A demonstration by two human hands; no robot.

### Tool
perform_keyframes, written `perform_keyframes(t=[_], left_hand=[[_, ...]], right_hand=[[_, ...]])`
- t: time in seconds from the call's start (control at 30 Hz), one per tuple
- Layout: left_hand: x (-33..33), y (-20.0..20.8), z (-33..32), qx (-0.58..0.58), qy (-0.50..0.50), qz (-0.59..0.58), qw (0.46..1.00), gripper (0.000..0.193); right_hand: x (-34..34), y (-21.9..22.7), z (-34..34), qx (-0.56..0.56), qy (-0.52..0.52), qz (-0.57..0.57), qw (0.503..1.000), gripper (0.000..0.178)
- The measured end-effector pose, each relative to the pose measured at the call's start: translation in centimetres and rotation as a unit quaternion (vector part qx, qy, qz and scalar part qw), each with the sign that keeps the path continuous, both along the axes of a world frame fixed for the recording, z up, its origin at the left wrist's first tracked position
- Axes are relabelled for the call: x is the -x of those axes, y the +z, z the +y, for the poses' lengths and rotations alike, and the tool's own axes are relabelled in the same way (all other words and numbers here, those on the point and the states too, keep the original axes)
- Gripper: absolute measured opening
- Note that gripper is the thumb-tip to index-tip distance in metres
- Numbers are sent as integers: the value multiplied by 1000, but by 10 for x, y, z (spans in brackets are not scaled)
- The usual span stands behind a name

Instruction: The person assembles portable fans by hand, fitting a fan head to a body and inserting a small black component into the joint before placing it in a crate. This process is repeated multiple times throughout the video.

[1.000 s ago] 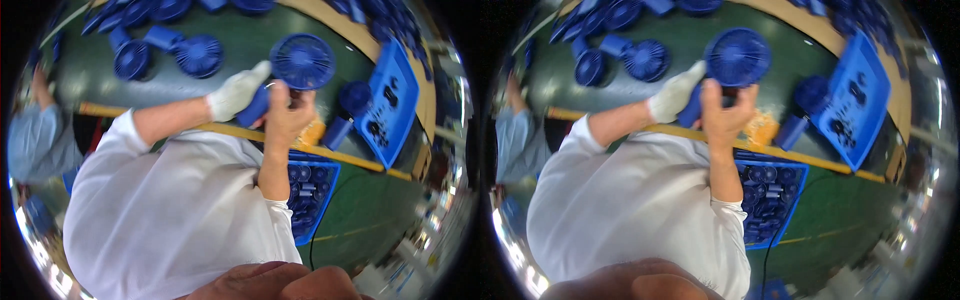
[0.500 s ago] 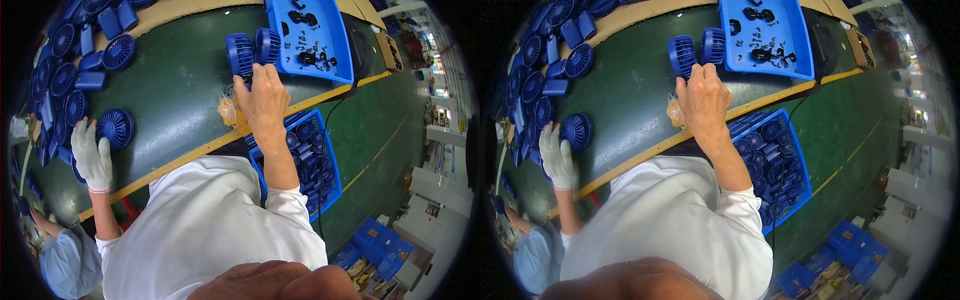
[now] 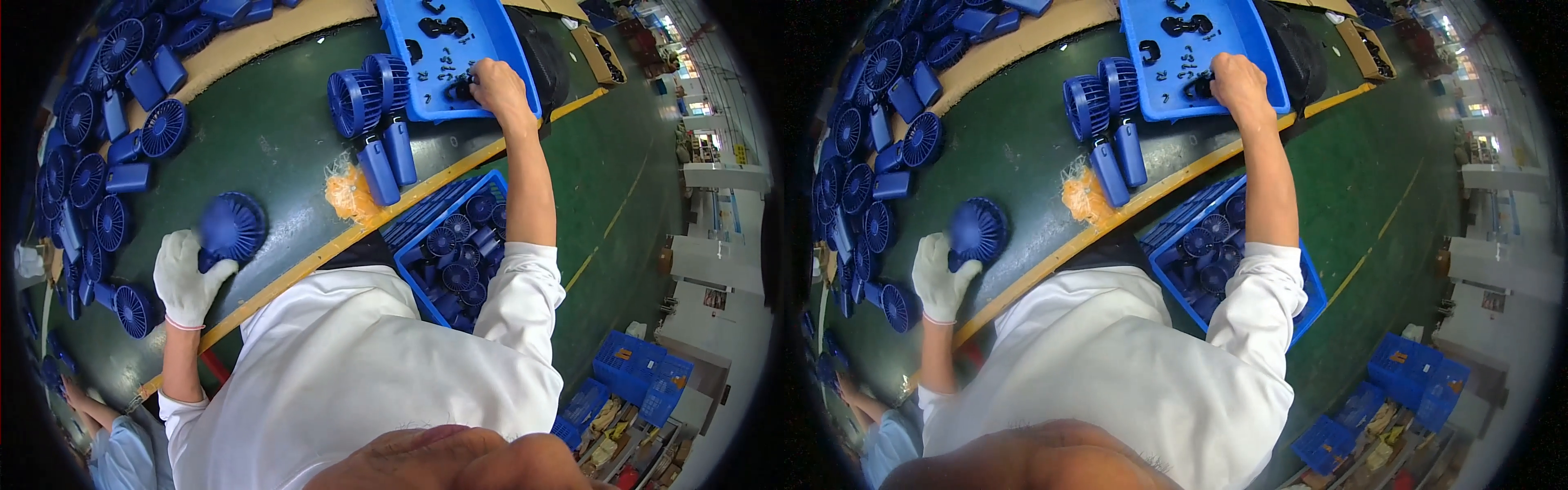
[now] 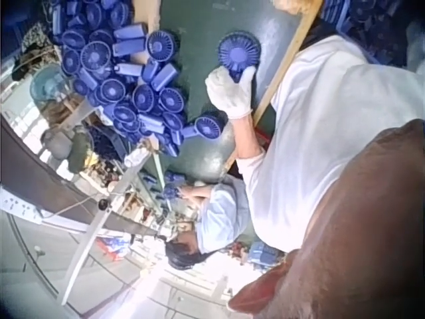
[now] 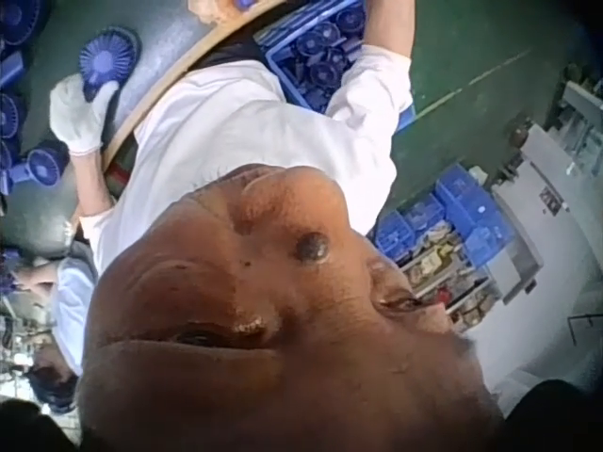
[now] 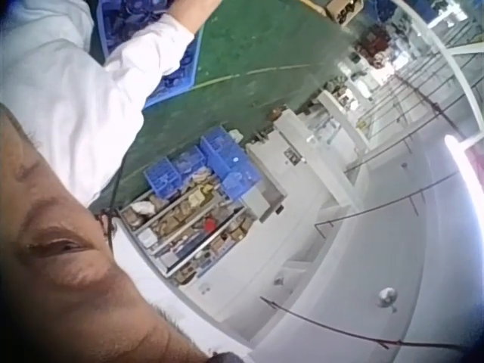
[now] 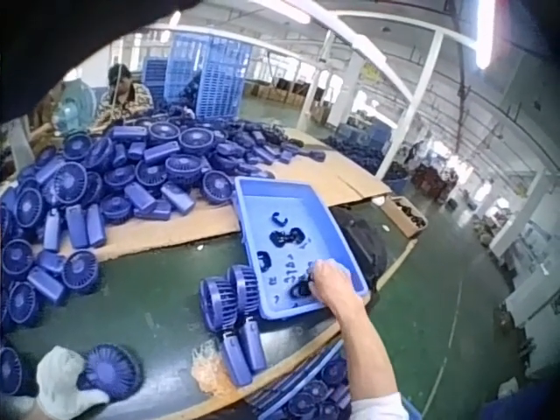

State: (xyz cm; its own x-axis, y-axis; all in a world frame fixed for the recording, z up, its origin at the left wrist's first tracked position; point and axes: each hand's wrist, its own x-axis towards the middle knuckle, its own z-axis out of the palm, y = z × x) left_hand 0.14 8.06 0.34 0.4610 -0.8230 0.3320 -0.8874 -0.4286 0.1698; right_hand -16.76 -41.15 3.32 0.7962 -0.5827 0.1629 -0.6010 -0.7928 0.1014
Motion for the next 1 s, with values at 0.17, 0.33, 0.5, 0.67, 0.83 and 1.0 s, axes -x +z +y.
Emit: perform_keyframes(t=[0.17, 0.33, 0.5, 0.67, 0.83, 1.0], left_hand=[[10, 2, -27, 94, -43, -101, 990, 46], [18, 14, -42, -30, -68, -5, 997, 69], [17, 1, -31, -2, -104, 5, 995, 71], [29, 3, -33, 113, -104, -48, 987, 47], [37, 20, -41, 5, -4, 57, 998, 33], [22, 14, -29, -29, -38, 62, 997, 37]], right_hand=[[-10, -7, -8, 14, -23, -4, 1000, 25], [-4, -15, -12, -30, -54, -192, 979, 25], [2, 2, 5, -289, -99, -407, 861, 49], [3, 20, 91, -419, 15, -597, 684, 33], [-4, 9, 189, -513, 31, -605, 608, 27], [-16, 3, 247, -569, 101, -556, 598, 23]])
